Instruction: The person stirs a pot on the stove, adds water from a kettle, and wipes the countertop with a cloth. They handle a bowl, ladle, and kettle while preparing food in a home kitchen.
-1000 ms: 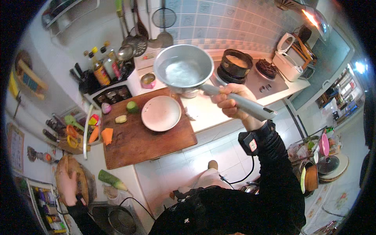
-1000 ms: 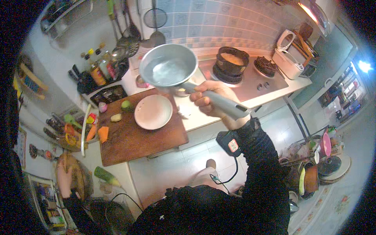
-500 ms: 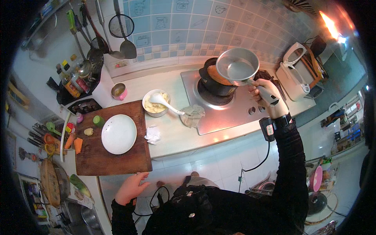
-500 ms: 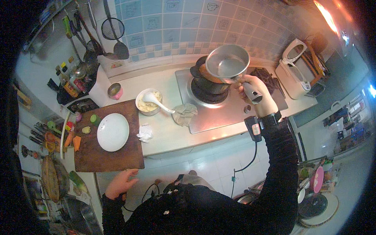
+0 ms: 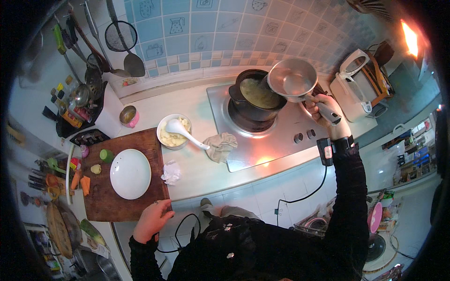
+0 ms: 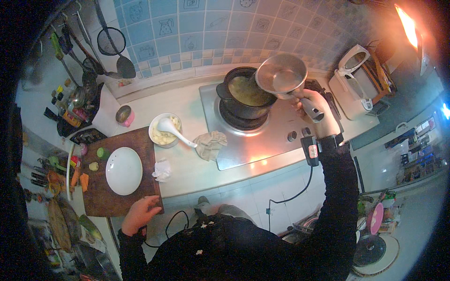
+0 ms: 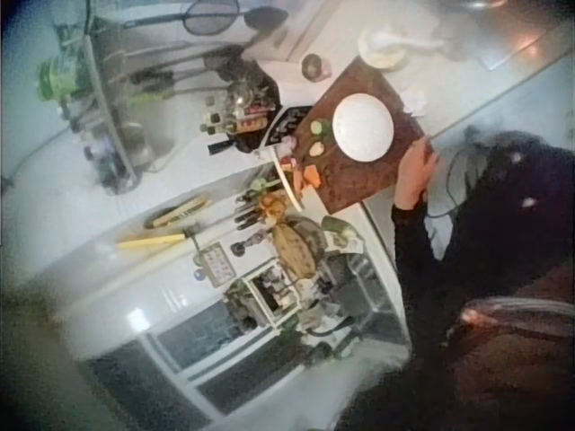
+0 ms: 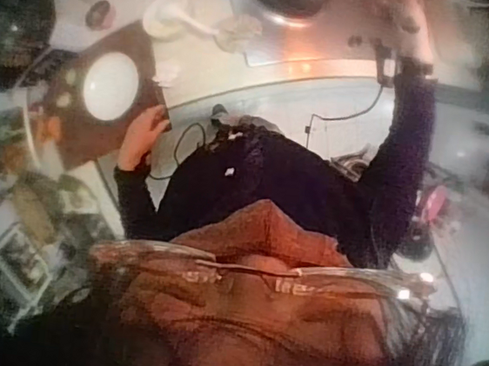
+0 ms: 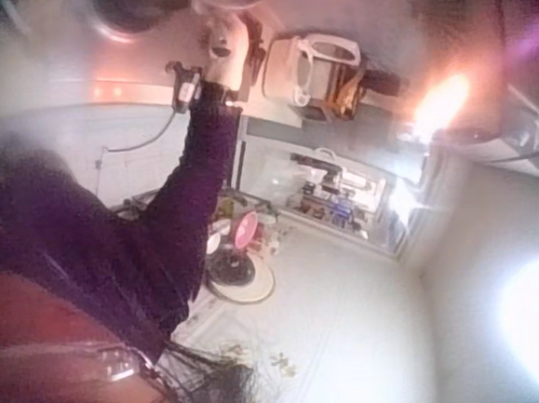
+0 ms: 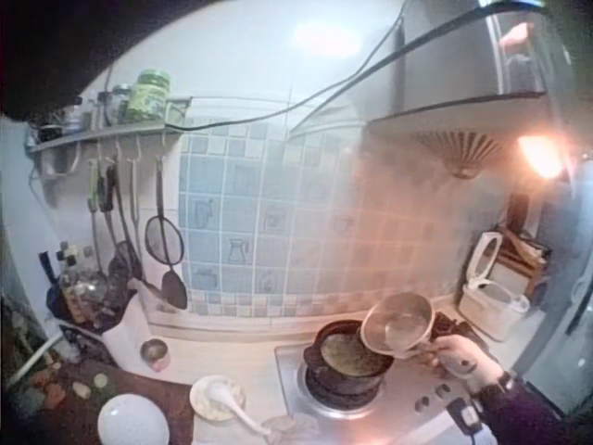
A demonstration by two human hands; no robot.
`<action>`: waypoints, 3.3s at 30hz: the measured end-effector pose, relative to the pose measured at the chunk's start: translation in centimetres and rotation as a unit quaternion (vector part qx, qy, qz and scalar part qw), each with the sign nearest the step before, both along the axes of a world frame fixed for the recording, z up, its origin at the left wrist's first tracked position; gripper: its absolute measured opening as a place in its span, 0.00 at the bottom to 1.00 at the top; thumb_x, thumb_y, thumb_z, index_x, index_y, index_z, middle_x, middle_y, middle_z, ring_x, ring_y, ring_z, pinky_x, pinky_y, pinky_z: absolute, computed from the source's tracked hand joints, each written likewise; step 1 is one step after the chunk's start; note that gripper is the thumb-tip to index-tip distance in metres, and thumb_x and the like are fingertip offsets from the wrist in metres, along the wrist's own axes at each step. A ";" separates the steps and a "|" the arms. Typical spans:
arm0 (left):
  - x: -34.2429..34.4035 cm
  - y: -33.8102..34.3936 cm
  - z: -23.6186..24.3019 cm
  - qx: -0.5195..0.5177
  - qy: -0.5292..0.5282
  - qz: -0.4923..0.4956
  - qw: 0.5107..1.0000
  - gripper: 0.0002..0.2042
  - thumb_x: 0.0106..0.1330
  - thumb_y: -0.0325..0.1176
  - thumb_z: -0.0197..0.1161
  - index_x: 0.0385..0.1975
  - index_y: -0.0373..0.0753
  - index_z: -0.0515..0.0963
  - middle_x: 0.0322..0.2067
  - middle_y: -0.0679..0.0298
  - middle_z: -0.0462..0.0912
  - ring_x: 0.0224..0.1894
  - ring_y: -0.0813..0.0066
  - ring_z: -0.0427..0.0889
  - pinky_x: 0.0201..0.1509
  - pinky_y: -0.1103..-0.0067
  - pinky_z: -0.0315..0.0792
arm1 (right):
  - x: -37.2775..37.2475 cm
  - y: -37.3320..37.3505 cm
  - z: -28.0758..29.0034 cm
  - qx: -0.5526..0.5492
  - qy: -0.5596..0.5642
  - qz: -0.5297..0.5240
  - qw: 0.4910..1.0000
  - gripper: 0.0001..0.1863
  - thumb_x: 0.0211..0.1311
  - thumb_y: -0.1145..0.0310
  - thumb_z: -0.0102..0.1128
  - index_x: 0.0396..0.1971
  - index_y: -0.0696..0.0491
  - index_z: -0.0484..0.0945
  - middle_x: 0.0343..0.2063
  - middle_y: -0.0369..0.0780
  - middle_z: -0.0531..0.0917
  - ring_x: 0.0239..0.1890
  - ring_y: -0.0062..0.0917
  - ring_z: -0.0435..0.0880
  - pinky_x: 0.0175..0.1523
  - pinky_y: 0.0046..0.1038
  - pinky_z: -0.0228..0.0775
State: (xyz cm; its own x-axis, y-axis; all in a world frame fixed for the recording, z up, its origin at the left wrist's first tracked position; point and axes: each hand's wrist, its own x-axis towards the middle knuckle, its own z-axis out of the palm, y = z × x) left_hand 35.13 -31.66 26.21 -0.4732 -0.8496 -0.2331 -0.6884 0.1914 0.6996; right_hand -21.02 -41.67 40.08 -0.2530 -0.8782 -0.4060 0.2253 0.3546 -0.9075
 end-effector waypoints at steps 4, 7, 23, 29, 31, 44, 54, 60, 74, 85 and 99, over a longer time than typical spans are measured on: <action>0.4 -0.9 -0.5 0.018 -0.013 0.012 1.000 0.18 0.60 0.33 0.63 0.49 0.34 0.74 0.39 0.54 0.80 0.40 0.58 0.80 0.43 0.71 0.74 | -0.2 0.2 0.3 0.011 -0.069 -0.022 0.997 0.04 0.58 0.69 0.49 0.31 0.53 0.67 0.19 0.30 0.70 0.16 0.10 0.70 0.19 0.12 0.61; 0.5 -1.7 -0.8 0.018 -0.005 0.018 1.000 0.18 0.59 0.33 0.64 0.48 0.34 0.74 0.38 0.54 0.80 0.39 0.58 0.80 0.43 0.71 0.74 | -0.3 0.3 0.6 0.012 0.083 -0.013 0.996 0.05 0.58 0.69 0.49 0.30 0.54 0.67 0.19 0.31 0.71 0.16 0.10 0.70 0.19 0.12 0.59; -7.7 0.2 -0.9 0.041 -0.019 0.057 0.997 0.19 0.61 0.35 0.63 0.50 0.35 0.74 0.40 0.51 0.80 0.43 0.55 0.80 0.45 0.70 0.74 | -4.0 -0.6 2.1 0.008 0.088 0.091 0.992 0.06 0.59 0.68 0.49 0.31 0.54 0.69 0.20 0.33 0.74 0.15 0.13 0.72 0.20 0.15 0.64; -10.2 1.4 -0.9 0.039 -0.029 0.077 0.996 0.19 0.61 0.36 0.64 0.50 0.35 0.74 0.41 0.51 0.80 0.44 0.56 0.80 0.46 0.69 0.74 | -5.5 -1.4 1.7 0.004 0.170 0.097 0.981 0.07 0.54 0.71 0.51 0.31 0.57 0.71 0.20 0.37 0.75 0.14 0.16 0.73 0.19 0.18 0.65; -10.8 1.6 -0.8 0.036 -0.048 0.081 0.995 0.20 0.61 0.36 0.64 0.50 0.35 0.74 0.42 0.51 0.80 0.44 0.56 0.80 0.46 0.70 0.74 | -5.7 -1.7 1.3 -0.009 0.177 0.109 0.978 0.07 0.53 0.72 0.51 0.31 0.58 0.71 0.20 0.37 0.75 0.14 0.17 0.73 0.19 0.18 0.64; -12.9 2.0 -1.1 0.016 -0.046 0.082 0.995 0.19 0.61 0.36 0.64 0.50 0.35 0.74 0.41 0.50 0.80 0.44 0.56 0.80 0.46 0.70 0.74 | -6.8 -1.1 -4.2 -0.099 0.469 0.194 0.856 0.36 0.52 0.78 0.50 0.65 0.54 0.55 0.30 0.43 0.77 0.24 0.29 0.78 0.31 0.30 0.72; -17.7 0.9 3.7 -0.168 -0.005 0.069 0.983 0.22 0.56 0.31 0.67 0.50 0.34 0.72 0.48 0.52 0.77 0.49 0.55 0.77 0.51 0.69 0.72 | -2.2 0.4 -1.7 -0.104 -0.085 0.218 0.967 0.13 0.57 0.73 0.54 0.42 0.57 0.66 0.22 0.36 0.74 0.15 0.21 0.76 0.19 0.18 0.70; -22.8 4.1 9.9 -0.445 0.007 0.066 0.893 0.34 0.50 0.33 0.72 0.58 0.37 0.66 0.57 0.52 0.70 0.57 0.47 0.71 0.60 0.61 0.65 | 12.1 2.7 -6.1 -0.015 -0.282 0.465 0.839 0.08 0.59 0.66 0.56 0.32 0.55 0.76 0.28 0.38 0.79 0.25 0.23 0.80 0.30 0.27 0.75; -2.5 25.5 13.3 -0.318 0.061 0.612 0.722 0.19 0.58 0.28 0.65 0.50 0.35 0.73 0.44 0.61 0.82 0.45 0.72 0.81 0.48 0.77 0.74 | 41.8 13.4 -7.4 0.067 -0.172 0.810 0.556 0.33 0.68 0.54 0.51 0.64 0.60 0.56 0.25 0.41 0.77 0.23 0.25 0.78 0.28 0.29 0.73; 21.3 59.2 25.8 -0.373 -0.124 0.879 0.268 0.18 0.63 0.43 0.62 0.38 0.30 0.76 0.27 0.59 0.82 0.27 0.71 0.81 0.35 0.76 0.75 | 63.4 21.8 -14.7 0.070 -0.125 0.821 0.552 0.16 0.64 0.70 0.55 0.48 0.63 0.74 0.17 0.39 0.75 0.17 0.23 0.72 0.20 0.26 0.67; 17.3 76.7 30.3 -0.253 -0.334 0.908 -0.001 0.25 0.60 0.50 0.62 0.32 0.25 0.79 0.22 0.53 0.83 0.24 0.67 0.85 0.32 0.75 0.78 | 70.9 24.7 -15.5 0.074 -0.131 0.852 0.501 0.13 0.63 0.71 0.54 0.46 0.60 0.75 0.19 0.36 0.74 0.19 0.20 0.72 0.20 0.22 0.64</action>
State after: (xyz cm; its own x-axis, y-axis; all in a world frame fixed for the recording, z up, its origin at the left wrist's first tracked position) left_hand 52.45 44.99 56.50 0.3742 0.7222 0.5817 0.3127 -0.6888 0.6541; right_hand 49.90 -17.02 24.62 0.8922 0.3174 -0.3214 -0.4147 0.2936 -0.8613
